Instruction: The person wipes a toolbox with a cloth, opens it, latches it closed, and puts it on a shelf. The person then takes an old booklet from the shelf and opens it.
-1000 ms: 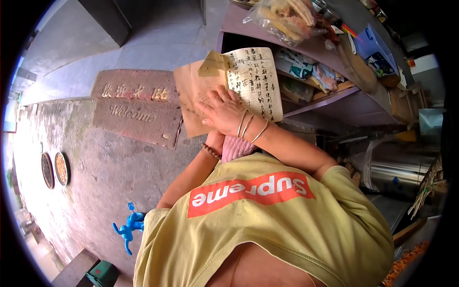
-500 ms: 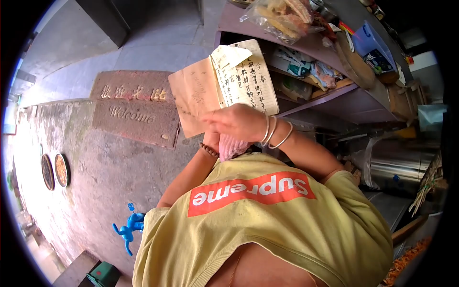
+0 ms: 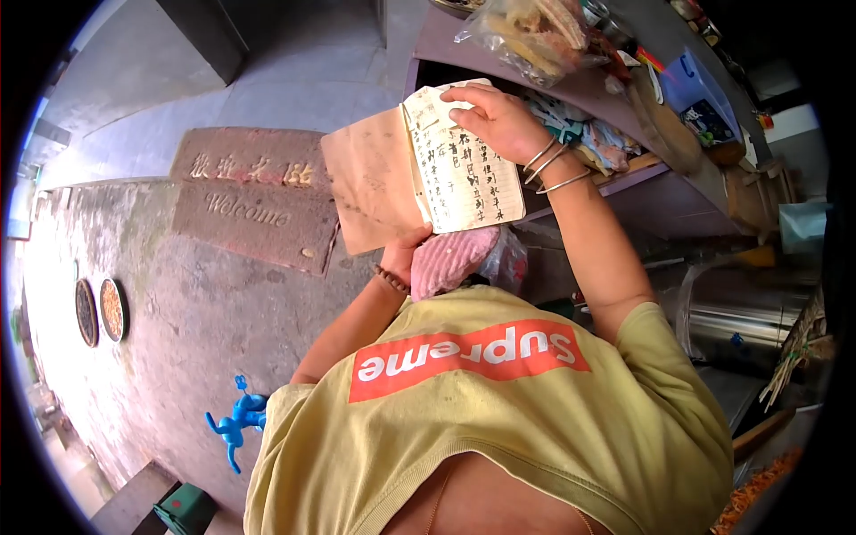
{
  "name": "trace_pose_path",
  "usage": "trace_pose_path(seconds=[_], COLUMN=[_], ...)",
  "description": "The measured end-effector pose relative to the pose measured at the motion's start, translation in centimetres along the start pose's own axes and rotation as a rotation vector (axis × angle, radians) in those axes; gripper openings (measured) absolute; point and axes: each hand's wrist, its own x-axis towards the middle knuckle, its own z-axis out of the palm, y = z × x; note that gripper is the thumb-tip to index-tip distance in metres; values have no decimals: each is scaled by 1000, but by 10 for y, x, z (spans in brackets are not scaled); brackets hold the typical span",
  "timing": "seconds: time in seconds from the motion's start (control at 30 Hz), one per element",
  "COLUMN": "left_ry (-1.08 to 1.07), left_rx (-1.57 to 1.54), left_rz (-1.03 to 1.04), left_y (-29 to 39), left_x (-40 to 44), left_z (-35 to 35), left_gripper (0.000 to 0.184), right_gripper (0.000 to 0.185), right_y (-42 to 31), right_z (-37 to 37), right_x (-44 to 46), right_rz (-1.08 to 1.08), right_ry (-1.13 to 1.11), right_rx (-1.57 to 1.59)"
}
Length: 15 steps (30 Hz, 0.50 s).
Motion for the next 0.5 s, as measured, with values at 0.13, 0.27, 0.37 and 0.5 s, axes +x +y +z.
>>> trace_pose_path(seconds=[0.13,0.27,0.37,0.5], left_ry=[28,39,41,40], left_rx=[-34,-34,-43,-4], left_rz=[-4,8,8,26], left_y=[1,1,0,0], left_x=[0,0,-1,0], left_z=[-4,-4,1,-1], left_gripper=[40,39,39,39], right_gripper=[26,27,29,30], right_y=[-9,-1,5,10], right_z=[4,8,3,8], right_x=[7,12,14,11], right_rz=[0,-17,36,110], right_ry=[-78,69,67,27], right_rx=[-75,-198,-187,-119])
